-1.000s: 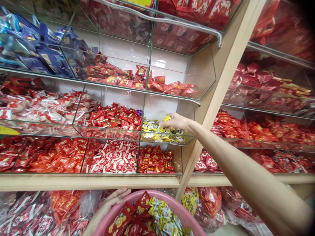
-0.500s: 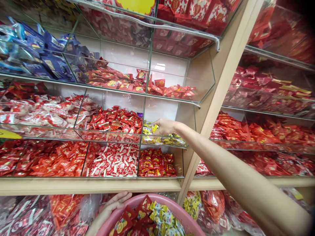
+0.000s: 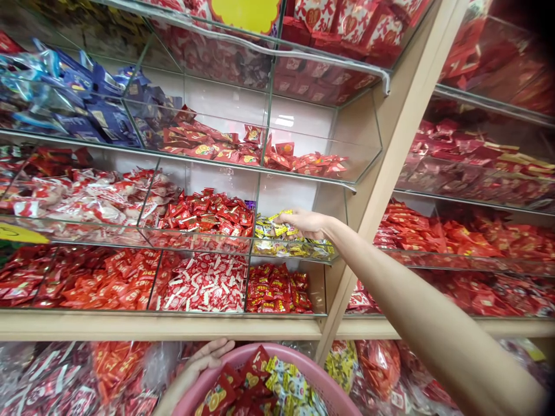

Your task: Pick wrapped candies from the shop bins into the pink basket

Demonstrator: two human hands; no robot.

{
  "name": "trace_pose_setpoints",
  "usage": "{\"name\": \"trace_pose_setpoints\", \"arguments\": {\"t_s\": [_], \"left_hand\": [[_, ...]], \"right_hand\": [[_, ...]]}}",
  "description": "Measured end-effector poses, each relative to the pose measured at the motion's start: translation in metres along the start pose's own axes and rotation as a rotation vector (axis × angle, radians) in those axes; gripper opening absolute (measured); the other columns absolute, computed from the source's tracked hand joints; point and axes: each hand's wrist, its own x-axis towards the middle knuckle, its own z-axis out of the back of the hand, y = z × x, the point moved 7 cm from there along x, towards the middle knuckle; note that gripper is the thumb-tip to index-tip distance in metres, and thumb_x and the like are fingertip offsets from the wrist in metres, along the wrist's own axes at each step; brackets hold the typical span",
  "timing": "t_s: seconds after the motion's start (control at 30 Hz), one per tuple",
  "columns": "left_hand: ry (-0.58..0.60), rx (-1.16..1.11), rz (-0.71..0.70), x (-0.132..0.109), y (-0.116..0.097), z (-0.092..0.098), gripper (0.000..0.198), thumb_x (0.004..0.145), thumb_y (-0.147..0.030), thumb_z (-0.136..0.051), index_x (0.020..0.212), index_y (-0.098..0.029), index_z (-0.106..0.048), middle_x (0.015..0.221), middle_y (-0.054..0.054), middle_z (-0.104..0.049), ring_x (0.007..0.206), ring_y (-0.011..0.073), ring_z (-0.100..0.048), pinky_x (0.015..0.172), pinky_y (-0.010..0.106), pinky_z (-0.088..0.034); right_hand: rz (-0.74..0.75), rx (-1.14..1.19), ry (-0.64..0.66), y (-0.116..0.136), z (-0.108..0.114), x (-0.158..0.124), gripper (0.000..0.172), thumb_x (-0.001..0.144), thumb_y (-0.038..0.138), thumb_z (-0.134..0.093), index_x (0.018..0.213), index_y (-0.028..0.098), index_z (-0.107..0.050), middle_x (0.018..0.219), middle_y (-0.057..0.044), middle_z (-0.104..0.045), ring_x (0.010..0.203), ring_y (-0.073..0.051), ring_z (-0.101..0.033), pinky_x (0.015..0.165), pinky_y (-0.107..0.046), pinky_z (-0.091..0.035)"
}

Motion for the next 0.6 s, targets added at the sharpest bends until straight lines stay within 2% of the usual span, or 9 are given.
{"name": "trace_pose_setpoints", "arguments": {"t_s": [0.13, 0.23, 0.4, 0.47, 0.6], "left_hand": [[0.071, -0.037, -0.040, 0.002, 0.001, 0.000, 0.041, 0.051, -0.013, -0.063, 0.089, -0.026, -0.070, 0.105, 0.000, -0.066, 0.119, 0.0251, -0.042, 0.098, 0.035, -0.033], [0.074, -0.033, -0.042, 0.003, 0.001, 0.001, 0.040, 0.052, -0.013, -0.062, 0.089, -0.027, -0.070, 0.107, 0.000, -0.065, 0.119, 0.0250, -0.042, 0.098, 0.036, -0.033], [0.059, -0.045, -0.041, 0.001, 0.002, 0.001, 0.041, 0.052, -0.012, -0.061, 0.089, -0.026, -0.070, 0.107, 0.001, -0.065, 0.119, 0.0260, -0.042, 0.098, 0.037, -0.033], [0.064, -0.040, -0.045, 0.001, 0.002, 0.000, 0.041, 0.053, -0.012, -0.061, 0.091, -0.026, -0.069, 0.108, 0.001, -0.065, 0.119, 0.0257, -0.041, 0.099, 0.037, -0.032], [0.057, -0.050, -0.062, 0.000, 0.002, 0.001, 0.041, 0.054, -0.011, -0.059, 0.091, -0.026, -0.070, 0.109, 0.002, -0.064, 0.119, 0.0262, -0.041, 0.099, 0.037, -0.031]], "right_hand": [[0.002, 0.139, 0.022, -0.004, -0.002, 0.003, 0.007, 0.066, 0.024, -0.060, 0.070, 0.019, -0.056, 0.072, -0.001, -0.060, 0.072, -0.011, -0.055, 0.064, -0.021, -0.050], [-0.004, 0.124, 0.010, -0.004, 0.000, 0.005, 0.012, 0.066, 0.025, -0.062, 0.075, 0.019, -0.058, 0.076, -0.001, -0.061, 0.076, -0.011, -0.056, 0.062, -0.020, -0.050], [0.011, -0.039, 0.056, 0.002, -0.003, 0.005, 0.028, 0.060, 0.030, -0.071, 0.083, 0.019, -0.059, 0.083, -0.001, -0.063, 0.080, -0.012, -0.056, 0.062, -0.020, -0.048], [-0.024, -0.145, 0.054, 0.002, -0.006, 0.005, 0.036, 0.055, 0.029, -0.074, 0.085, 0.018, -0.059, 0.082, -0.002, -0.064, 0.077, -0.013, -0.057, 0.062, -0.021, -0.048], [-0.113, -0.358, 0.136, 0.001, -0.019, 0.008, 0.051, 0.044, 0.031, -0.079, 0.088, 0.016, -0.059, 0.074, -0.002, -0.064, 0.068, -0.015, -0.058, 0.057, -0.025, -0.048]]}}
